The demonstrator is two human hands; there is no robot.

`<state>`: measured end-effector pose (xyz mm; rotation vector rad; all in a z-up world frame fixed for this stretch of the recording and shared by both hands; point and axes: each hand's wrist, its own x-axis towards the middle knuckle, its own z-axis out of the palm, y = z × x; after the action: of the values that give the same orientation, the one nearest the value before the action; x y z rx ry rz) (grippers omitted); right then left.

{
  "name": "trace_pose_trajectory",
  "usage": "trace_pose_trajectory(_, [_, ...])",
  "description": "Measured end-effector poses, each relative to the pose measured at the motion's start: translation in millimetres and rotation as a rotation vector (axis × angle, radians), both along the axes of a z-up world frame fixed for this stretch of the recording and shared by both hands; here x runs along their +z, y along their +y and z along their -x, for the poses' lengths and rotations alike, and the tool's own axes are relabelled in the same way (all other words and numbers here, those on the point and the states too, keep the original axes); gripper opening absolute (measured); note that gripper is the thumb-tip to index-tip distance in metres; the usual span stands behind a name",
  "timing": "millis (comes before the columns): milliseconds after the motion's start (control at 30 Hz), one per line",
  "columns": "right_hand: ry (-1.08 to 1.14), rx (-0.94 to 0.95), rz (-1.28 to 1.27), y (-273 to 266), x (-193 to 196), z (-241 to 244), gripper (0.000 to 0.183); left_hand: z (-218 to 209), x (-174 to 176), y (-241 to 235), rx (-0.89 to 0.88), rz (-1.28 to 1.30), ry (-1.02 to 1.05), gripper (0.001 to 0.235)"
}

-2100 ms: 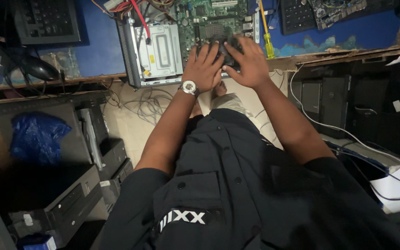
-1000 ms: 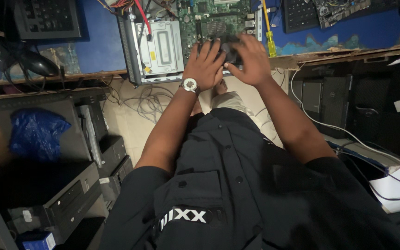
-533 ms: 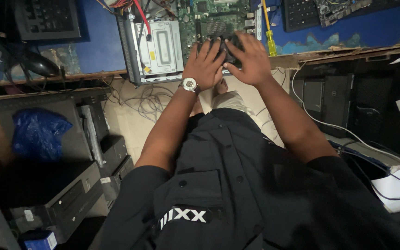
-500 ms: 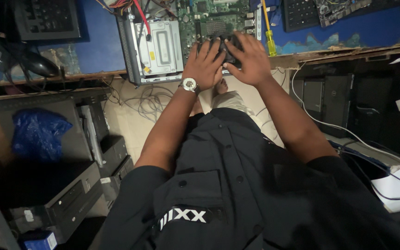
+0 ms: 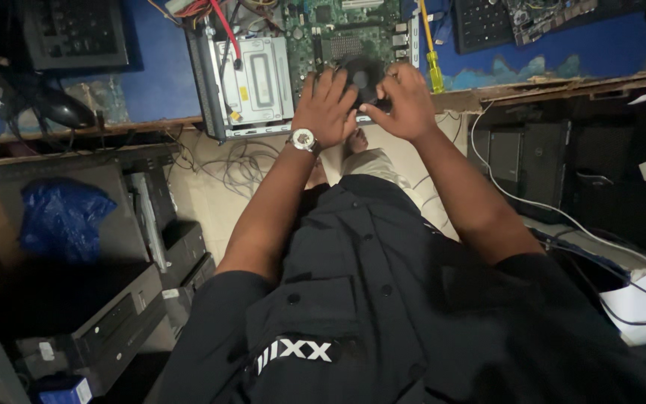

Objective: The person removes a fan from a computer case using a screwdriver, then unscrews and removes the motherboard, placing it on the table. The person continues to unscrew components inside the case.

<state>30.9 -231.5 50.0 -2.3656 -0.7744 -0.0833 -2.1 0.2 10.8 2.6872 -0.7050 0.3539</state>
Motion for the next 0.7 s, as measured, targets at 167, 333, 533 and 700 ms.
trace_pose_trajectory(167, [0.011, -0.008, 0.072, 4, 2, 2, 0.049, 1, 6, 0, 0.027, 0.039, 0.020, 0.054])
trace_pose_trajectory(333, [0.024, 0.002, 0.145, 7, 8, -2, 0.062, -1, 13, -1, 0.047, 0.066, 0.035, 0.058])
trace_pose_trajectory(533, [0.070, 0.013, 0.089, 5, 5, -3, 0.062, -2, 16, 0, 0.051, 0.048, 0.098, 0.059])
trace_pose_trajectory(700, [-0.011, -0.305, -0.295, -24, -32, 2, 0.049, -6, 18, 2, 0.162, 0.123, 0.217, 0.068])
